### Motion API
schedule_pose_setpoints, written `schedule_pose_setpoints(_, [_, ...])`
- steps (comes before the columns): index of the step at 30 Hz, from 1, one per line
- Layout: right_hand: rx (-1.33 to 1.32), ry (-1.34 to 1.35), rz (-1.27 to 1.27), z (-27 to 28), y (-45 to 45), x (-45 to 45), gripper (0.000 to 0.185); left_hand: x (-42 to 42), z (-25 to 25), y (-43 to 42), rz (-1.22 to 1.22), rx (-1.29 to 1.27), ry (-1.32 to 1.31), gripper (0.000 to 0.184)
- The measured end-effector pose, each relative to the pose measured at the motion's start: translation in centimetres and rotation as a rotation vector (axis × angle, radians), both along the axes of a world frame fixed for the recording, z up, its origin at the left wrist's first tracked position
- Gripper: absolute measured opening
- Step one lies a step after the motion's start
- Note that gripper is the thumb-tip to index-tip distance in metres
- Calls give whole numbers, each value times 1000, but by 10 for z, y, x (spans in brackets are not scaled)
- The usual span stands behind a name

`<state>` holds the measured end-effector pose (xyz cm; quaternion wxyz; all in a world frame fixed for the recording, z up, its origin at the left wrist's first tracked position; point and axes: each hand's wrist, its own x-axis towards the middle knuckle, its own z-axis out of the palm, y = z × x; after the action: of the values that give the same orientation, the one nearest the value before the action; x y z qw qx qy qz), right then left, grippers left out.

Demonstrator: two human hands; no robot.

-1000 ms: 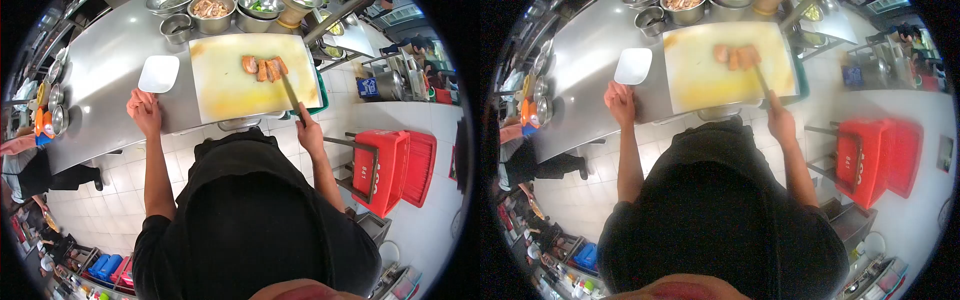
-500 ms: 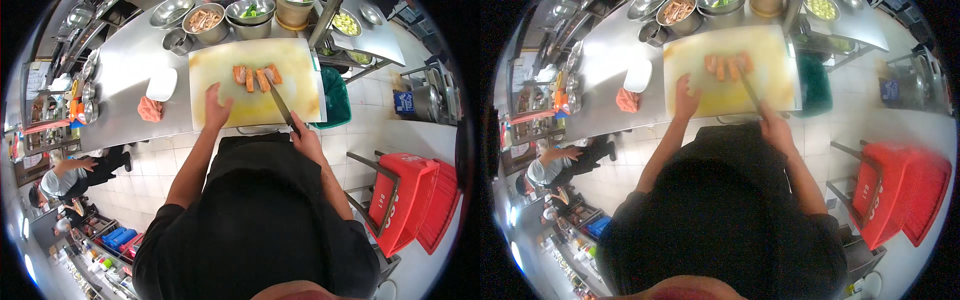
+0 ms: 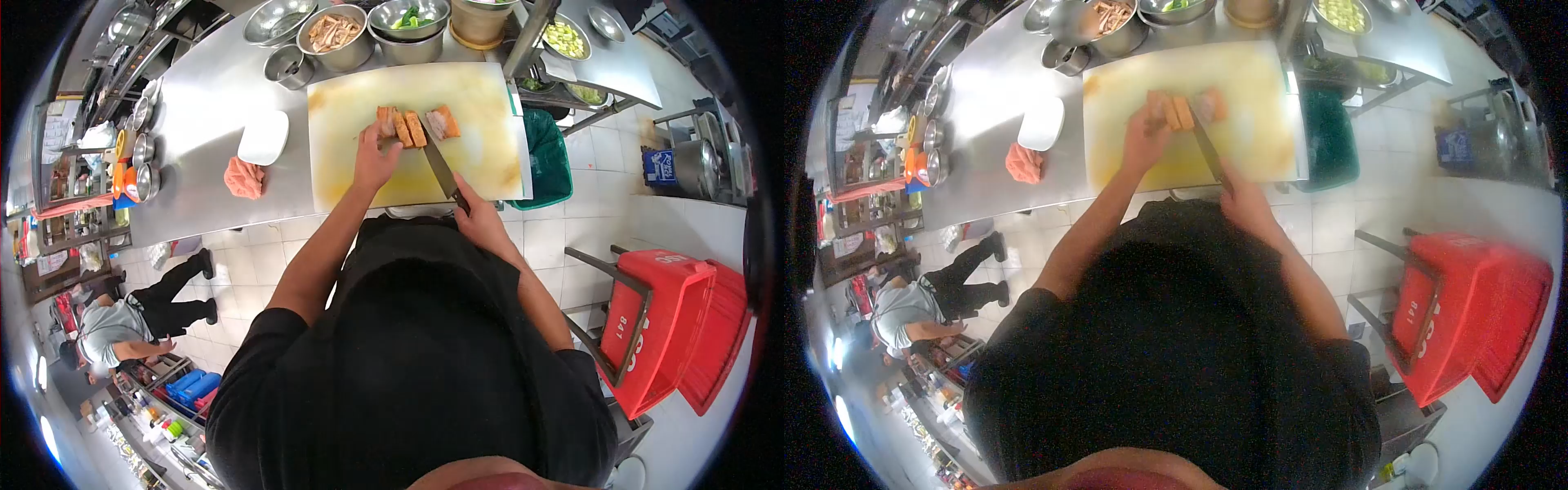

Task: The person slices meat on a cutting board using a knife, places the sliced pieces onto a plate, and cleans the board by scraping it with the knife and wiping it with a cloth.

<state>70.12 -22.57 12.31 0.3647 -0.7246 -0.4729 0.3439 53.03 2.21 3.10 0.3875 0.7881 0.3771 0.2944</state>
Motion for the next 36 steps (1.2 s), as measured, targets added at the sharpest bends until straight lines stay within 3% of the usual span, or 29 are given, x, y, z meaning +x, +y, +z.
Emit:
schedule_pose_setpoints(6, [1,-61,46,-17,41,-32,71,-22,-8,40,61,-28,-36,66])
schedule_pose_setpoints(9, [-95,-68,70,9,67,-55,71,-41,-11,59,130,-17,-62,63])
schedule_pose_setpoints(10, [-137,-59,84,17,73,-58,71,-49,2,62,126,-84,-24,62])
schedule_pose_setpoints(16, [-139,-88,27,31,62,-56,66,-65,46,54,234,159,-2,63])
schedule_pose_setpoints(19, [-13,-22,-53,35,24,-42,66,-67,56,43,186,232,-31,61])
schedule_pose_setpoints(21, [-84,91,-177,58,3,-35,67,-63,65,32,140,224,-50,59])
schedule_pose_setpoints(25, [-131,2,-292,45,-18,-9,65,-35,59,12,-7,209,-63,56])
schedule_pose_setpoints(29, [-159,-103,-222,56,-28,-22,61,7,59,-8,-189,233,-9,62])
schedule_pose_setpoints(32, [-467,212,-332,88,-29,-32,62,31,55,-14,-241,184,88,69])
schedule_pose_setpoints(36, [-324,89,-354,55,-53,-20,63,54,40,-11,-265,134,185,72])
